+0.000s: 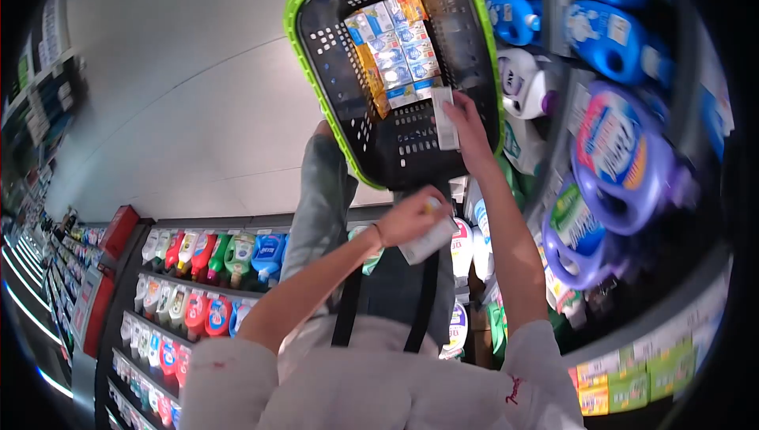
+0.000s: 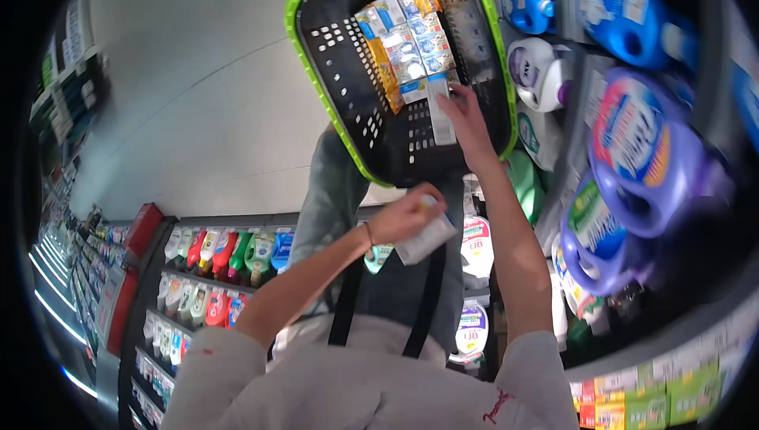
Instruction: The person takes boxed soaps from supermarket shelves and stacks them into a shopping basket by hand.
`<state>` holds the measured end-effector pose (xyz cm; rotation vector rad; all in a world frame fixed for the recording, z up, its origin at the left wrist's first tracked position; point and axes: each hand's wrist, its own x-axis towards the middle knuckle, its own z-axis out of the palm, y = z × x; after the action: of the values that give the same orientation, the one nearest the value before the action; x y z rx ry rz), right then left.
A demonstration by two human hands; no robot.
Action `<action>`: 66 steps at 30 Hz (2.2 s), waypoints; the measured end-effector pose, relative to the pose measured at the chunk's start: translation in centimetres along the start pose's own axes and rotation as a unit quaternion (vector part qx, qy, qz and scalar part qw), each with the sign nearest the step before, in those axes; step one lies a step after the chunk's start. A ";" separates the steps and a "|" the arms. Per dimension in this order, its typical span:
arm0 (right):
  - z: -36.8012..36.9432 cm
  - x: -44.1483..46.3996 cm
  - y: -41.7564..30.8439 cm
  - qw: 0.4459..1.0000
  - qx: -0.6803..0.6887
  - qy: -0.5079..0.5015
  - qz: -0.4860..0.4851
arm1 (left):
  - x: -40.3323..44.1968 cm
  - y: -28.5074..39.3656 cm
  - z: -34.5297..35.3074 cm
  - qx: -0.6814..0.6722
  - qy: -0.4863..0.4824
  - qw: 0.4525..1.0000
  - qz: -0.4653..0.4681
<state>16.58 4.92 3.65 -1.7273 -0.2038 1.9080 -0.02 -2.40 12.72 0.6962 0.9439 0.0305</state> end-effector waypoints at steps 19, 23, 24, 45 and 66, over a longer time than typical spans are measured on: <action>4.8 35.9 5.2 0.842 -0.413 0.186 -0.293 | 11.9 -5.2 -2.9 -0.028 -0.237 0.971 -0.016; 6.1 36.8 5.2 0.837 -0.405 0.235 -0.283 | 12.3 -5.2 -3.5 -0.034 -0.164 0.985 0.039; 6.2 37.3 5.7 0.838 -0.405 0.232 -0.282 | 12.6 -4.8 -4.0 -0.018 -0.170 0.985 0.032; 0.6 33.1 4.1 0.904 -0.394 0.094 -0.136 | 18.4 -5.0 -11.6 -0.261 0.256 0.923 -0.122; 2.7 16.4 9.2 0.931 -0.361 0.023 -0.049 | 19.7 -5.1 -14.2 -0.385 0.386 0.838 0.022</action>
<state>10.93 5.91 -14.47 -2.1490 -1.0640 1.8324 -0.19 7.44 -10.06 -0.0934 1.5476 0.7469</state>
